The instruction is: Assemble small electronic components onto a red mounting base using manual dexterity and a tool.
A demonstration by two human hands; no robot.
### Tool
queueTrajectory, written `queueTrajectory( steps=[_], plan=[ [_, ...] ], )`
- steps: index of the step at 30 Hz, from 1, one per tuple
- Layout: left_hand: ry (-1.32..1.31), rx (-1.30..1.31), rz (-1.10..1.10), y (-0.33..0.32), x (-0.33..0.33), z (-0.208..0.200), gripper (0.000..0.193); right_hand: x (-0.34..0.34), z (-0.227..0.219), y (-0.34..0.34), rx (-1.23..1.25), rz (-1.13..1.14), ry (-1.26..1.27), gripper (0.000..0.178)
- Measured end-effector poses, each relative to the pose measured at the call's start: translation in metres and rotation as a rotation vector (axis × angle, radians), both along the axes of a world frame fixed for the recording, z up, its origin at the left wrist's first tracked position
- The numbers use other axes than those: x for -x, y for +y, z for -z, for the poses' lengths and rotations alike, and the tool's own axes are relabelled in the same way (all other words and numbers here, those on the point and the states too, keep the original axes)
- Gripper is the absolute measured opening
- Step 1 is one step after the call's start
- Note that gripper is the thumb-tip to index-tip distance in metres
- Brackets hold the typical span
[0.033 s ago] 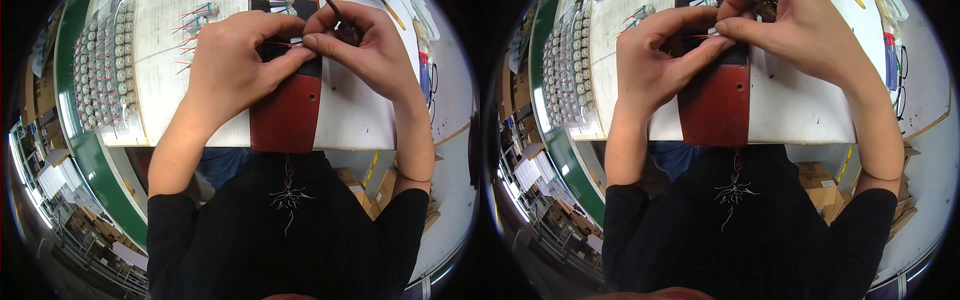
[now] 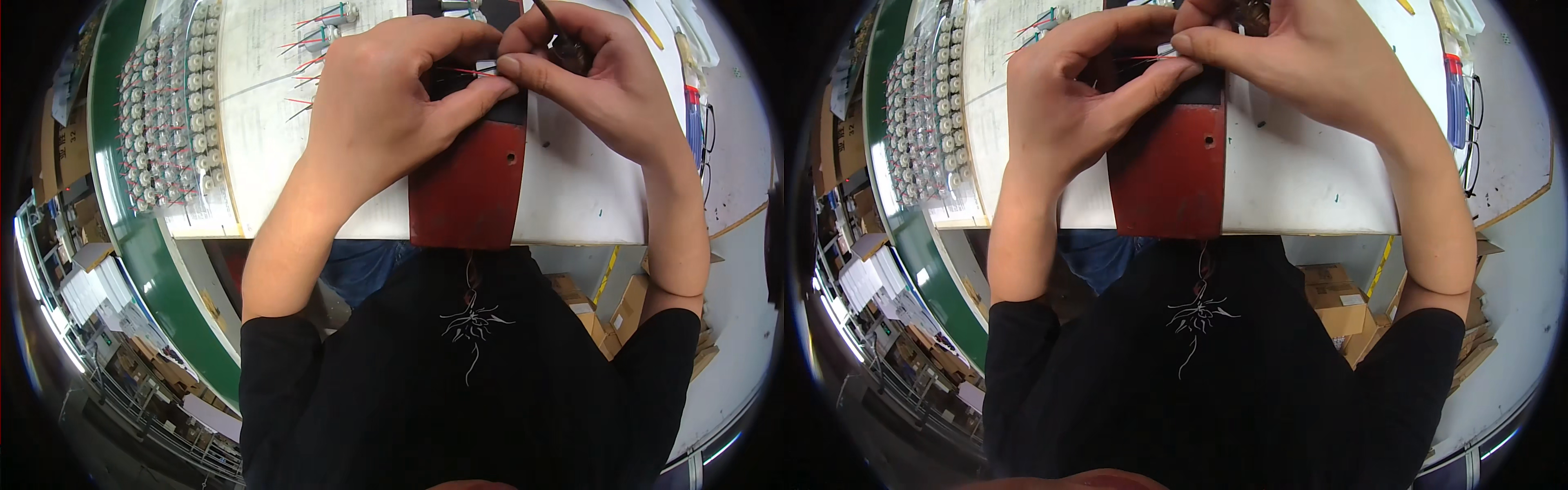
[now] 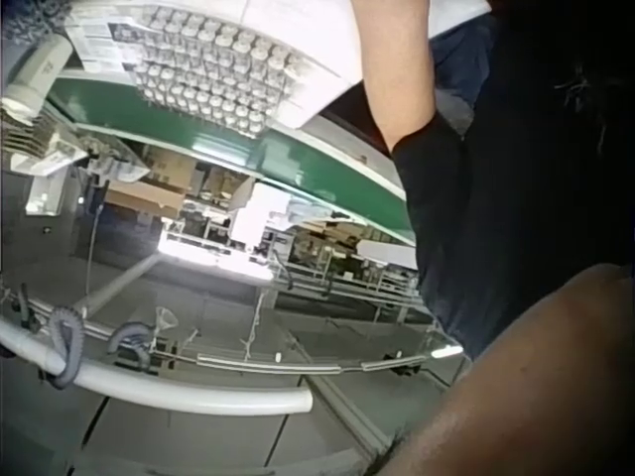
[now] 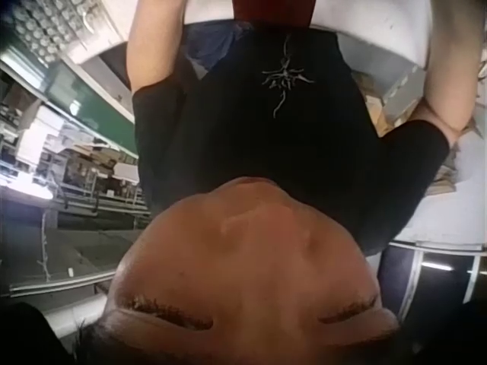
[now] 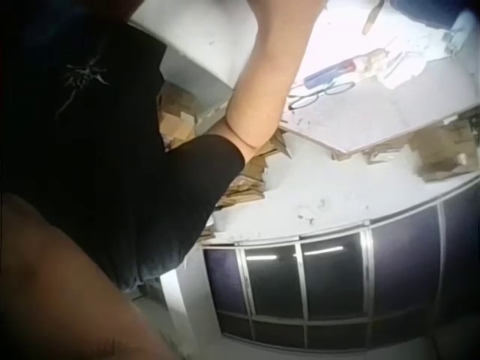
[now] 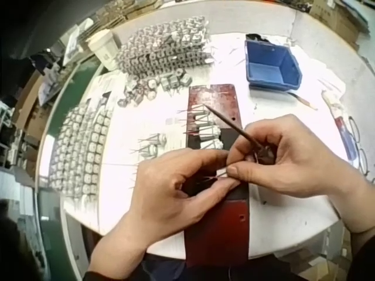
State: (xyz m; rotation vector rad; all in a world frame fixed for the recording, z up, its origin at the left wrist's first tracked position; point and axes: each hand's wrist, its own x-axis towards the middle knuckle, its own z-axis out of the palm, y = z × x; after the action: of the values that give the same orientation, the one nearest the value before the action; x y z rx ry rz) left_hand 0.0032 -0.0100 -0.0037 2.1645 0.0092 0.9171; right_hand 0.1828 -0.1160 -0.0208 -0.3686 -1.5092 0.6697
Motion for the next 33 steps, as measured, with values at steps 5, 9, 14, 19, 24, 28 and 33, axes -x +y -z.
queueTrajectory(
  steps=[5, 9, 14, 19, 24, 28, 33],
  plan=[
    [0.199, 0.151, 0.007, -0.006, 0.013, -0.034, 0.040, 0.018, -0.073, -0.030, 1.240, 0.393, -0.251, 0.014],
    [0.537, 0.295, -0.073, -0.011, 0.012, -0.051, 0.040, -0.002, 0.011, 0.000, 0.042, -0.063, 0.065, 0.013],
    [0.422, 0.276, -0.043, -0.009, 0.015, -0.043, 0.037, 0.005, -0.002, -0.010, 0.116, -0.079, 0.097, 0.013],
    [0.514, 0.287, -0.058, -0.009, 0.016, -0.049, 0.034, 0.026, -0.082, -0.033, 1.199, 0.501, -0.376, 0.013],
    [0.200, 0.204, 0.065, -0.006, -0.005, -0.019, 0.034, 0.008, -0.010, -0.009, 0.404, 0.217, -0.088, 0.015],
    [-0.393, -0.008, 0.223, 0.007, -0.015, 0.015, 0.031, 0.021, -0.061, -0.028, 0.820, 0.347, -0.173, 0.017],
    [-0.400, -0.061, 0.201, 0.007, -0.015, 0.016, 0.022, 0.019, -0.071, -0.038, 1.240, 0.528, -0.359, 0.020]
  ],
)
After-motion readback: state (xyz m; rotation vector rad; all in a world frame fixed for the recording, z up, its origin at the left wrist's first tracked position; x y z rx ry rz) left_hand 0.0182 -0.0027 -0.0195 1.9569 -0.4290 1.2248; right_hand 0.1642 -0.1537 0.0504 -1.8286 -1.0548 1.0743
